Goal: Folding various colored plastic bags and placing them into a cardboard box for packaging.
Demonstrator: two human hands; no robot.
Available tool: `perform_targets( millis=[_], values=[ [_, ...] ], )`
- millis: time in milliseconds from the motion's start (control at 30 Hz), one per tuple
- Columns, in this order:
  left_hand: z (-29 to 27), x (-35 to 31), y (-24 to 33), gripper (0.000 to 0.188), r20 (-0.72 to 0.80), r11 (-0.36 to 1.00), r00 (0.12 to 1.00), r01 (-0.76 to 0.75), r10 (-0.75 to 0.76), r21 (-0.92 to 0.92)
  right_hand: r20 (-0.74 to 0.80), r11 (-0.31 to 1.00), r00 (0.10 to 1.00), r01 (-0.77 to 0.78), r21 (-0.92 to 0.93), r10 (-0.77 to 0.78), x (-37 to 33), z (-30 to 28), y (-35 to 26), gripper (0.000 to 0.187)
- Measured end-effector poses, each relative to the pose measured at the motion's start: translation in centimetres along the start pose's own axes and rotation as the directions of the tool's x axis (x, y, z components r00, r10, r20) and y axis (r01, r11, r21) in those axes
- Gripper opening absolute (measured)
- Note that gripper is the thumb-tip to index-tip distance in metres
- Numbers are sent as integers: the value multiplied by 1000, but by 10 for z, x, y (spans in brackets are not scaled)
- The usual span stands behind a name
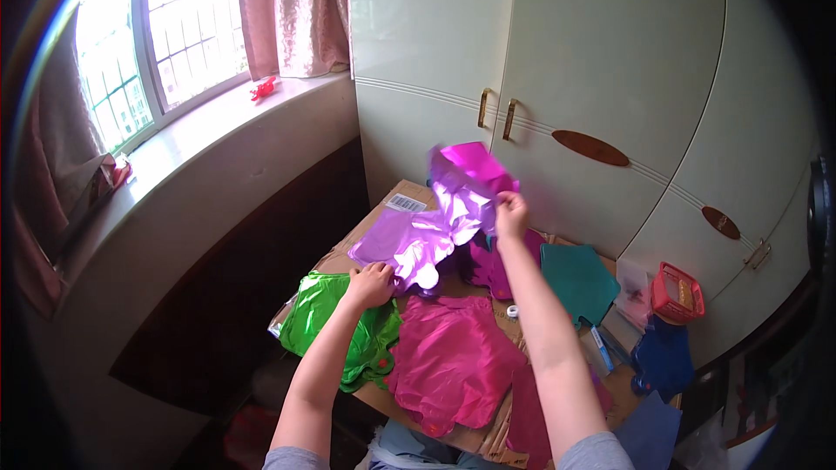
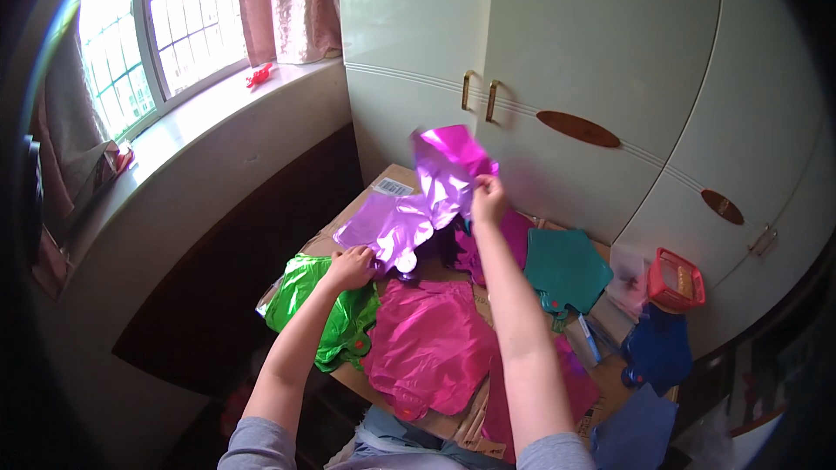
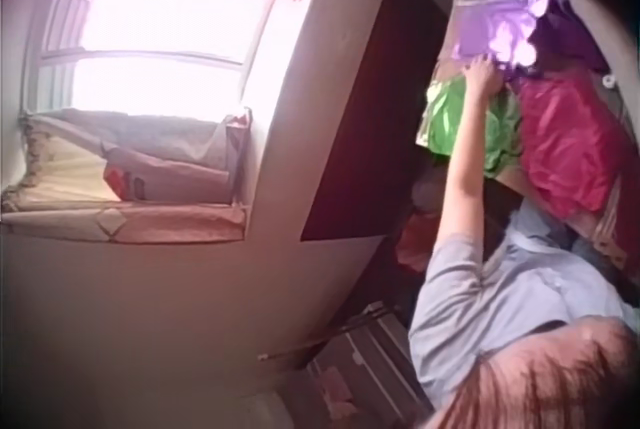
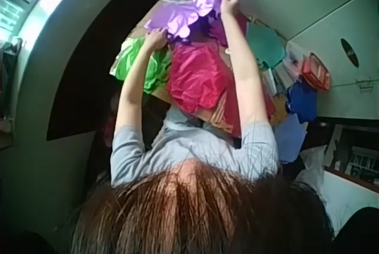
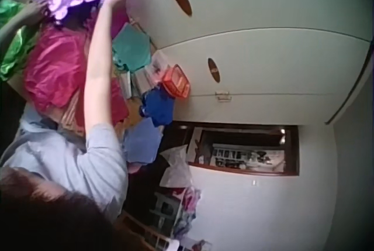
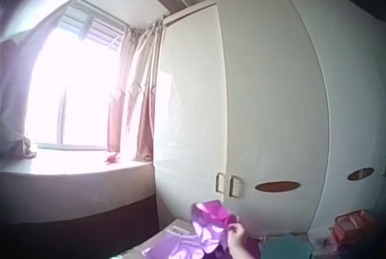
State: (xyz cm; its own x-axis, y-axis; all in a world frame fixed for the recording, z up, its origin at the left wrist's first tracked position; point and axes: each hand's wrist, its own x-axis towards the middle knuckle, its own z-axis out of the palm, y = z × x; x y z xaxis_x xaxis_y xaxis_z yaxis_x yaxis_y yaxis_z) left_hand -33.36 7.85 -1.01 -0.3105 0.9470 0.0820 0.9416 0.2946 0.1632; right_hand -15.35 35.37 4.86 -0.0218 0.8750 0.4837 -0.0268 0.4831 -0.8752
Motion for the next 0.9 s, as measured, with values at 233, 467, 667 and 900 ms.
perform_targets(
  millis=[233, 467, 667, 900],
  values=[
    [-20, -3, 6, 47, 107, 998, 992, 62, -63, 11, 171, 746, 801, 598, -293, -574, -17, -30, -136, 10],
    [-51, -70, -10, 44, -27, 802, 998, -59, 54, -595, 616, 327, 233, 944, 43, -752, -145, 7, -181, 5],
    [-55, -148, -34, 51, 215, -634, 969, 93, -119, -768, 666, 110, -73, 967, 229, -742, -255, 24, -149, 3],
    [-33, -181, -58, 28, 334, -452, 851, 131, -404, -882, 731, 113, -166, 942, 316, -662, -299, 25, -96, 15]
  ],
)
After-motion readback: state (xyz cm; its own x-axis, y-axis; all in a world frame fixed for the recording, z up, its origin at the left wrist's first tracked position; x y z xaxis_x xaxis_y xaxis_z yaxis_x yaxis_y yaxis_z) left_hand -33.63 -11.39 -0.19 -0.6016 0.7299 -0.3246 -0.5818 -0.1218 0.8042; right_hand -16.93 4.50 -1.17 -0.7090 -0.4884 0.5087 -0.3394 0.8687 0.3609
